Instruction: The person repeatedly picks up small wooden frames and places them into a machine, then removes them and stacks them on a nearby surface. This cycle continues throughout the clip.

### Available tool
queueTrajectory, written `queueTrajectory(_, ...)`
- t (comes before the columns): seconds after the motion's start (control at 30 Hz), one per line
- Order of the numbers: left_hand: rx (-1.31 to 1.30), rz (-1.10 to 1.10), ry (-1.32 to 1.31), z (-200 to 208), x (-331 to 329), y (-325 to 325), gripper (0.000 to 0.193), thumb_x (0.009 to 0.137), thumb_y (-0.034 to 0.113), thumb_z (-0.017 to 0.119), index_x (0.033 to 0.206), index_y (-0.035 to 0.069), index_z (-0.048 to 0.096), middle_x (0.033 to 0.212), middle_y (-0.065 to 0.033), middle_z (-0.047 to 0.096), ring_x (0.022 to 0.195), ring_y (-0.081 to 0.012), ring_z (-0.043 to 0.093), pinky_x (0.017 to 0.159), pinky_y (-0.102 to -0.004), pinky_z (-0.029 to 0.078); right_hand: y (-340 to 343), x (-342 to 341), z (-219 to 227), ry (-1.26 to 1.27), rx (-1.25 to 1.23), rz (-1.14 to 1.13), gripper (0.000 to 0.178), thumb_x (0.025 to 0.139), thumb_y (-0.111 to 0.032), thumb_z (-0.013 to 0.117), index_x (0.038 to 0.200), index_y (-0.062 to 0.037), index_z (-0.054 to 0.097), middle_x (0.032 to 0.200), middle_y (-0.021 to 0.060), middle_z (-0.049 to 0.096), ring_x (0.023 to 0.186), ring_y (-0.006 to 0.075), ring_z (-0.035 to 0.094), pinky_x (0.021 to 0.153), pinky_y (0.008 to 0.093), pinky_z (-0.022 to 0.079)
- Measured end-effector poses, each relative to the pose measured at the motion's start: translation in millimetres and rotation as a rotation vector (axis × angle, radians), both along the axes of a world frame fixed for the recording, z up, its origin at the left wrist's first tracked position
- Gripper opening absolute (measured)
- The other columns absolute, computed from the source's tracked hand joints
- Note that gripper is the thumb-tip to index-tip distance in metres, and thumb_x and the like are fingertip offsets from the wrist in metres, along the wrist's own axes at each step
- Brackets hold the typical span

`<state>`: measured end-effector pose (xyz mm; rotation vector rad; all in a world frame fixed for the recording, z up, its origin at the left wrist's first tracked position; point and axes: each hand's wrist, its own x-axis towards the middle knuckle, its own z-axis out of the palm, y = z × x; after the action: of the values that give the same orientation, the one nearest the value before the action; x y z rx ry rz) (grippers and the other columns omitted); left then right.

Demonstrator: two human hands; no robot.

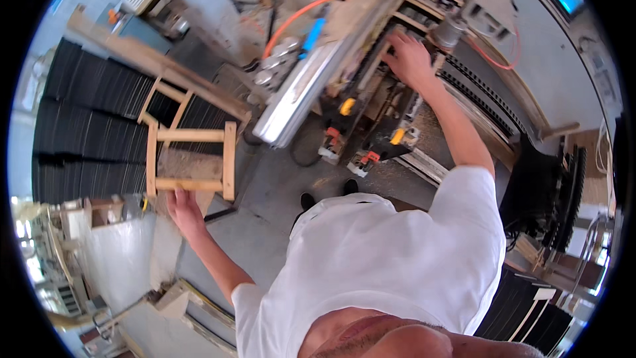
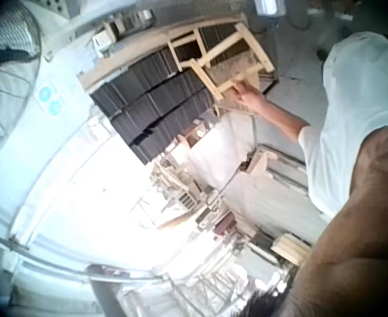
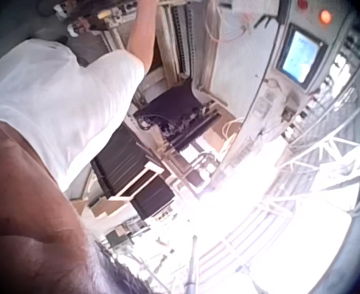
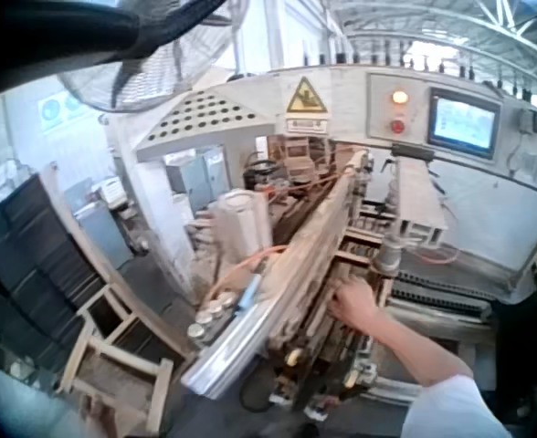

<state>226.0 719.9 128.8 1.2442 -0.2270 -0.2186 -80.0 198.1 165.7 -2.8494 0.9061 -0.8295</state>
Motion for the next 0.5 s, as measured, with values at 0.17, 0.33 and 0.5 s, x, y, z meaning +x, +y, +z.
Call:
queueTrajectory(0.17,-0.052,-0.091,0.097,7.0,130.5,22.6,0.023,0.095,0.01,0.057,0.117,0.003,0.055,0.106,-0.0058,0.061,0.098,-0.0176,0.059,0.091,-0.0344,0.048,162.6,-17.0,-6.6,-0.101,0.492,0.174,0.034,0.079,-0.015,0.07,0.108,-0.0016,0.061,0.103,0.0148,0.065,0.088,0.0359,0.063,0.075,0.0386,0.052)
queueTrajectory(0.33,-0.016,-0.144,0.157,6.2,238.2,-4.6,0.024,0.096,0.008,0.054,0.115,-0.005,0.054,0.109,-0.014,0.063,0.099,-0.0265,0.064,0.09,-0.0399,0.053,248.8,-15.5,-85.7,0.167,0.808,0.143,0.039,0.078,-0.019,0.072,0.113,-0.0044,0.062,0.106,0.0176,0.066,0.096,0.0364,0.064,0.082,0.0409,0.052)
queueTrajectory(0.5,0.249,-0.011,0.193,-8.2,293.3,-38.8,0.032,0.092,0.016,0.064,0.114,-0.007,0.06,0.102,-0.0112,0.065,0.089,-0.02,0.064,0.075,-0.0323,0.058,295.7,-39.2,-166.4,0.349,0.912,-0.082,0.044,0.075,-0.025,0.075,0.112,-0.0042,0.064,0.098,0.0168,0.067,0.094,0.0325,0.065,0.08,0.0419,0.051)
